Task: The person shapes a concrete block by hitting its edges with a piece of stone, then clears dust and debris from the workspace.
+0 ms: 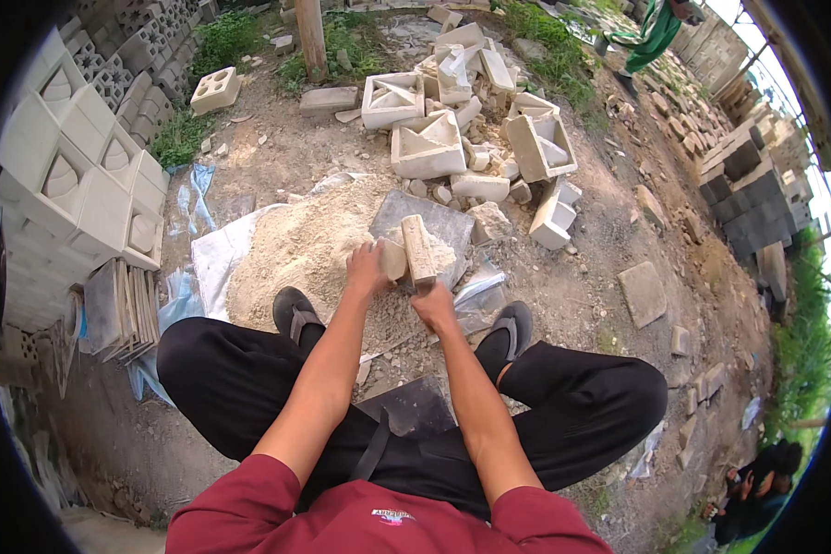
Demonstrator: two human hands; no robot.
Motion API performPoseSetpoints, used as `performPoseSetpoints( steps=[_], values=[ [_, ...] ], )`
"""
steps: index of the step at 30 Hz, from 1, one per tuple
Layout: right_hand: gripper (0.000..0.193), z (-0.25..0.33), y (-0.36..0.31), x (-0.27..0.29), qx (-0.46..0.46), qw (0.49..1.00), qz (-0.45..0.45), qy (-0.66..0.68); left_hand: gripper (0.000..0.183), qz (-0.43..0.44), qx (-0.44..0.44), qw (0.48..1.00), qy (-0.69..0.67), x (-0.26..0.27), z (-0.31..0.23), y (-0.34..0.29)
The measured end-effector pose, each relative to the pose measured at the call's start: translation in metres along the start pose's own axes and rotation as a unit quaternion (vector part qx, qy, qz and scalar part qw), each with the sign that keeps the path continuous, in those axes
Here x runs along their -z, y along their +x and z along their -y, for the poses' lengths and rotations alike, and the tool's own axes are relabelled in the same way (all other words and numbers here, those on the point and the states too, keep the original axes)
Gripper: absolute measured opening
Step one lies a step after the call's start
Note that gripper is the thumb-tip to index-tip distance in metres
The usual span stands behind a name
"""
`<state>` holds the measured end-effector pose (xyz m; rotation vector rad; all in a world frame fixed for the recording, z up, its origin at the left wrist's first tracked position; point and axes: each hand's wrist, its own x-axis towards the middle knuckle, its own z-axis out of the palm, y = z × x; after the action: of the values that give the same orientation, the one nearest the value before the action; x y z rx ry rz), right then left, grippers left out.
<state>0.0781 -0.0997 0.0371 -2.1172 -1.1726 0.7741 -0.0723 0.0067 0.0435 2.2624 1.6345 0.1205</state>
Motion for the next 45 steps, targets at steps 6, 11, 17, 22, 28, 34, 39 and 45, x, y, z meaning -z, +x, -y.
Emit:
performPoseSetpoints(
  steps=[6, 11, 17, 22, 28, 34, 39, 45],
  values=[
    [0.036, 0.032, 0.01, 0.024, -0.038, 0.975, -0.009, 0.217, 0.1, 0.031, 0.009, 0.999, 0.005, 0.004, -0.002, 0.001],
    [0.045, -0.009, 0.011, 0.011, 0.016, 0.993, -0.078, 0.09, 0.098, 0.044, -0.015, 0.999, -0.006, 0.002, -0.026, 0.001],
    [0.051, 0.005, -0.003, 0.008, -0.087, 0.988, 0.104, 0.069, 0.09, 0.026, 0.006, 0.999, -0.028, -0.003, 0.014, 0.008],
    [0.053, -0.025, -0.008, 0.02, -0.123, 0.982, 0.007, 0.14, 0.105, 0.033, 0.042, 0.998, -0.043, 0.01, -0.006, 0.004],
    [0.047, -0.02, -0.006, 0.014, -0.122, 0.981, -0.025, 0.15, 0.076, -0.04, 0.009, 0.994, -0.104, 0.012, 0.006, 0.006],
    [0.043, -0.032, -0.003, 0.004, -0.098, 0.988, -0.012, 0.119, 0.033, -0.06, -0.139, 0.986, -0.071, 0.049, -0.013, 0.014],
    [0.045, -0.041, 0.001, 0.013, -0.174, 0.98, -0.016, 0.098, 0.028, -0.152, -0.175, 0.972, -0.027, 0.063, -0.037, 0.022],
    [0.045, 0.003, -0.024, 0.027, -0.144, 0.976, -0.01, 0.162, 0.04, -0.051, -0.197, 0.979, 0.001, 0.013, -0.011, -0.017]
  ],
)
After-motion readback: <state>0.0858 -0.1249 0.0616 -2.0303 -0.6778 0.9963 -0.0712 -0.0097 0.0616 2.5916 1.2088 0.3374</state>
